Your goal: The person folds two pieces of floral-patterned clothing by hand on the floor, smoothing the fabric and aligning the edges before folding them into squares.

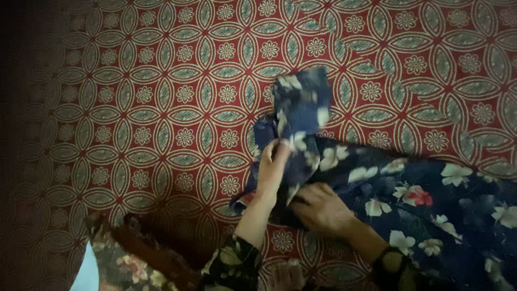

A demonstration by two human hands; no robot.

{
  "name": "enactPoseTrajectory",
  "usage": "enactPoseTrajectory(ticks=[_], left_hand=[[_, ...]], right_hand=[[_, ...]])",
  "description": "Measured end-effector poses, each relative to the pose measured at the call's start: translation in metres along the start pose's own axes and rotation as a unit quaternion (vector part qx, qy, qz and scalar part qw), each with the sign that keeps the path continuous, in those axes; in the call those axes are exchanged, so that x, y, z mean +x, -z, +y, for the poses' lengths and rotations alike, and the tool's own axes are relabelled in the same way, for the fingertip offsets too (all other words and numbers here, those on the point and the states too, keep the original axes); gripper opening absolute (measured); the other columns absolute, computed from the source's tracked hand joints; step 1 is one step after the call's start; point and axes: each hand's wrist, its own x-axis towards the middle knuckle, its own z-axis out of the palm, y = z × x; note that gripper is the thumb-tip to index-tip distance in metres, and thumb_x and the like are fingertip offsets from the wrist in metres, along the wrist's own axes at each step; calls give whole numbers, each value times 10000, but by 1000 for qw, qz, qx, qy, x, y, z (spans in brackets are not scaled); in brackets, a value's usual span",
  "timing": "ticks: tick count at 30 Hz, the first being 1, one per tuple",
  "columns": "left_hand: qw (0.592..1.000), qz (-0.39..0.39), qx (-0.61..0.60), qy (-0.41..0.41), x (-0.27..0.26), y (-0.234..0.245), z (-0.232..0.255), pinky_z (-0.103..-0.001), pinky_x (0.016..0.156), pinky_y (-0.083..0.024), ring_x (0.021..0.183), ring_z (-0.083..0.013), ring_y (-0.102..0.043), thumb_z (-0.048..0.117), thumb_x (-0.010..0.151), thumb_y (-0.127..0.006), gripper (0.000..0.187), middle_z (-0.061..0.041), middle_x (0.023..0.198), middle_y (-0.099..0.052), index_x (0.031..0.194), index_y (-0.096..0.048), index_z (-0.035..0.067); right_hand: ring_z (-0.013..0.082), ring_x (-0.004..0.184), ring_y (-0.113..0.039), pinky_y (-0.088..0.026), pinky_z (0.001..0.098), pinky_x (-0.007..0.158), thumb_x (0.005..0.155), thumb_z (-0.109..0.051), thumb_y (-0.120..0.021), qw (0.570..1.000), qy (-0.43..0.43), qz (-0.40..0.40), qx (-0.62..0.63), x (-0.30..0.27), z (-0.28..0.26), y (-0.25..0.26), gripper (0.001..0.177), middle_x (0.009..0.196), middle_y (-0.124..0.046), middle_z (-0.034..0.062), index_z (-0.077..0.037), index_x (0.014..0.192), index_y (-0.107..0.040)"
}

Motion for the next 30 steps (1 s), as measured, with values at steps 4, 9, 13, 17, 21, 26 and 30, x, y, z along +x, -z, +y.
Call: enactPoseTrajectory(ticks=[4, 9, 13, 17, 21, 26, 30], left_hand=[[976, 0, 199, -89, -14, 14, -27, -414, 961, -527, 1156, -325, -659, 263, 872, -719, 579, -180, 1228, -664, 1345, -529, -10], [932, 42, 340, -115, -18, 29, -42, -452, 933, -521, 1098, -409, -673, 114, 879, -657, 363, -245, 1151, -719, 1217, -678, -15], [924, 39, 344, -161, -19, 27, -40, -446, 882, -538, 1027, -403, -685, 111, 855, -670, 338, -247, 1105, -710, 1167, -697, -14], [941, -61, 294, -154, -14, 22, -35, -426, 888, -550, 1027, -397, -700, 70, 815, -644, 331, -256, 1074, -720, 1122, -728, -18], [965, -48, 257, 18, -5, 24, -19, -411, 870, -555, 1007, -350, -751, 173, 863, -591, 354, -220, 1052, -751, 1154, -685, -6], [958, -80, 263, 83, -3, 30, -11, -421, 987, -490, 1123, -333, -689, 527, 998, -485, 623, -212, 1159, -738, 1176, -691, -33], [971, -7, 238, -13, 17, 41, -31, -435, 1038, -438, 1212, -357, -603, 608, 1053, -356, 732, -214, 1283, -663, 1311, -620, -24]], right_hand=[[343, 865, -719, -542, 489, 704, 587, -230, -780, 999, 21, 8, -22, -12, 19, -10, 351, 987, -728, 118, -163, 923, -705], [301, 918, -687, -564, 444, 831, 1036, -147, -619, 918, -363, 159, 17, 7, 89, -4, 137, 1039, -698, 124, -64, 1119, -690], [346, 1100, -639, -548, 485, 908, 1009, -238, -649, 895, -433, 100, -36, 53, 140, 6, 344, 1288, -620, 178, -62, 1301, -595], [372, 1430, -342, -238, 719, 1086, 861, -395, -707, 924, -368, -43, -93, 111, 168, 2, 731, 1556, -397, 118, -118, 1484, -442], [289, 1538, -146, -70, 731, 1094, 878, -451, -650, 876, -437, -182, -95, 138, 186, -16, 685, 1653, -208, 13, -226, 1479, -409], [357, 1278, -536, -270, 679, 1167, 1086, -255, -533, 897, -367, -197, -149, 116, 167, -27, 329, 1312, -574, 140, -132, 1389, -496], [374, 895, -680, -527, 475, 797, 1011, -253, -560, 891, -438, -70, 95, 54, 76, -20, 344, 955, -652, 164, -77, 1294, -475]])
